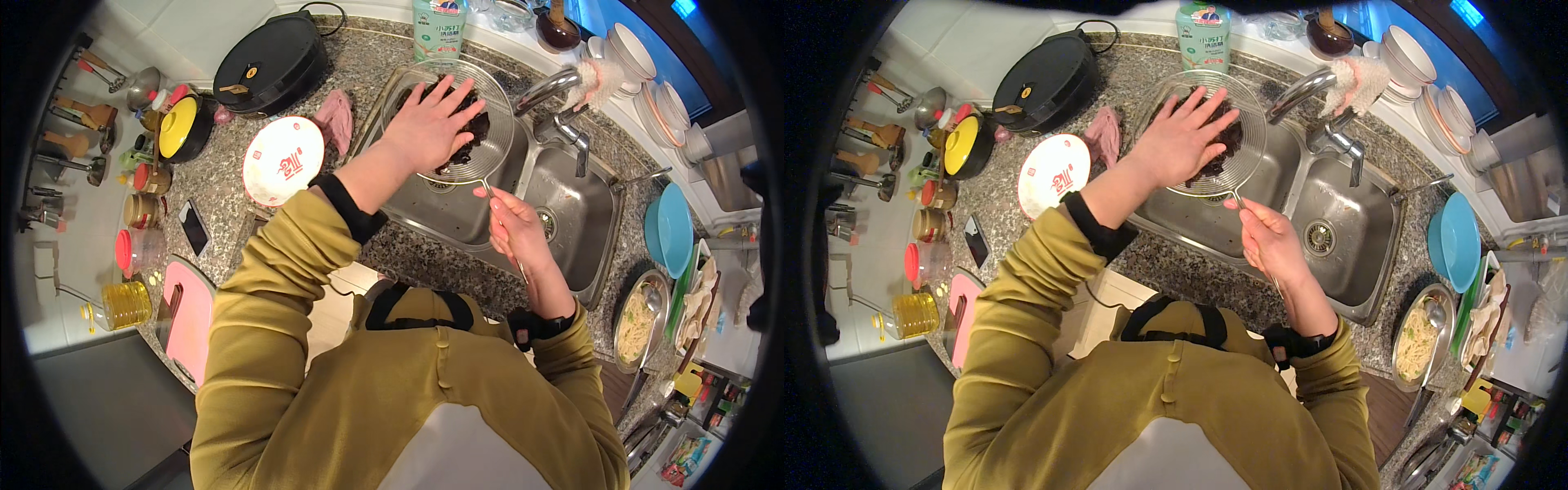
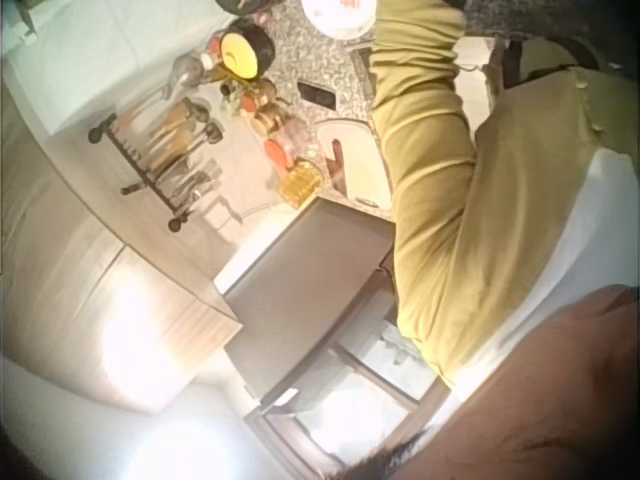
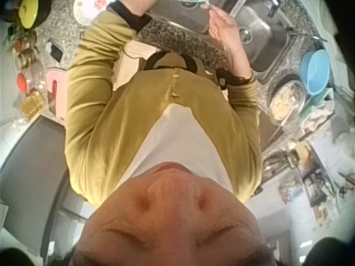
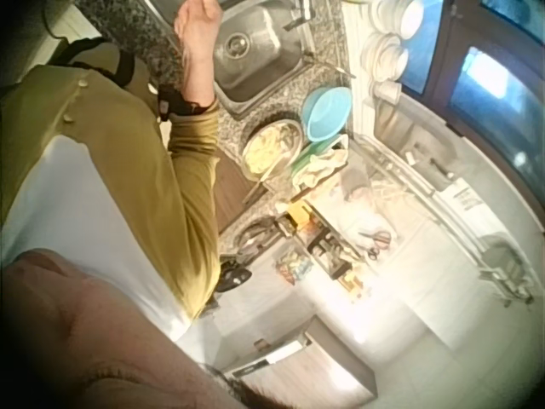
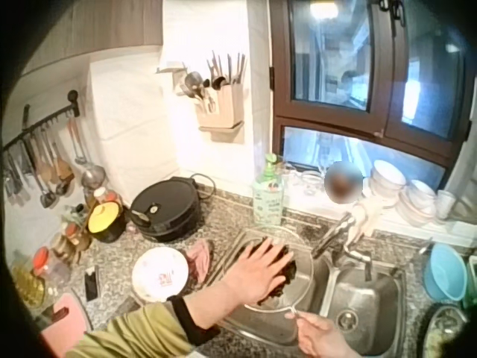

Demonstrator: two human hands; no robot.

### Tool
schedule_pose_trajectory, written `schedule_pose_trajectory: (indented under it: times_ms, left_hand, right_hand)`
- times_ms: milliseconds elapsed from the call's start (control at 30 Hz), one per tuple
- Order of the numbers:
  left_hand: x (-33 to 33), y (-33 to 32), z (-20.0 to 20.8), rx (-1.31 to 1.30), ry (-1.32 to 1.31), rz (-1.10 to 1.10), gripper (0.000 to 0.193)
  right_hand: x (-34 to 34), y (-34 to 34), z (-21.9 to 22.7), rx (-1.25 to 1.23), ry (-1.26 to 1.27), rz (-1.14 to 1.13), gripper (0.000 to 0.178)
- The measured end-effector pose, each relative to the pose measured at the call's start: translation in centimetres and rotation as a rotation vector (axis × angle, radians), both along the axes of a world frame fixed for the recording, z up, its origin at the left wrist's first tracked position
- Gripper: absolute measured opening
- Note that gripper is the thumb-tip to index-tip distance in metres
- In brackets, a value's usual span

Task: The person repeatedly rinses dark wood ear mushrooms in a bowl under running water, then transfers them to a mesh strainer to drain. The process is repeated several times to ensure thorough cleaning.

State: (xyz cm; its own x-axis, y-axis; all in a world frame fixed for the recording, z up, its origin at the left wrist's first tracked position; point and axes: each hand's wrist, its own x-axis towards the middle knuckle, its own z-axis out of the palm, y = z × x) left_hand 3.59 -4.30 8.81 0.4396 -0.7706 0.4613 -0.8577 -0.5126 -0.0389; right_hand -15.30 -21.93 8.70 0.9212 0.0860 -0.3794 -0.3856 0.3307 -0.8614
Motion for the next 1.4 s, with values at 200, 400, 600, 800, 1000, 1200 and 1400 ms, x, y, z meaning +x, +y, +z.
schedule_pose_trajectory:
  times_ms: [200, 400, 600, 800, 1000, 1200, 1400]
  left_hand:
    - [-3.2, 2.6, -4.6, 0.372, 0.446, 0.194, 0.059]
    - [1.0, 1.6, -3.9, 0.048, 0.132, 0.059, 0.057]
    - [-2.8, 3.2, -5.8, 0.402, 0.520, 0.140, 0.060]
    - [2.4, 1.2, -3.7, 0.007, 0.073, -0.039, 0.055]
    - [-1.8, 3.8, -5.4, 0.289, 0.491, 0.086, 0.059]
    - [0.4, 3.8, -7.6, 0.054, 0.251, 0.007, 0.058]
    - [-2.3, 6.2, -7.6, 0.216, 0.565, 0.096, 0.059]
  right_hand:
    - [0.6, 3.6, -3.6, 0.042, 0.243, -0.002, 0.030]
    - [1.3, 1.9, -3.5, 0.119, 0.078, -0.022, 0.030]
    - [0.6, 4.4, -4.4, 0.044, 0.320, 0.000, 0.030]
    - [1.6, 2.1, -3.5, 0.173, -0.004, -0.062, 0.032]
    - [1.1, 4.8, -4.6, 0.071, 0.294, -0.006, 0.031]
    - [0.7, 3.8, -5.8, 0.143, 0.186, -0.028, 0.031]
    - [1.1, 6.1, -4.4, -0.069, 0.353, 0.031, 0.031]
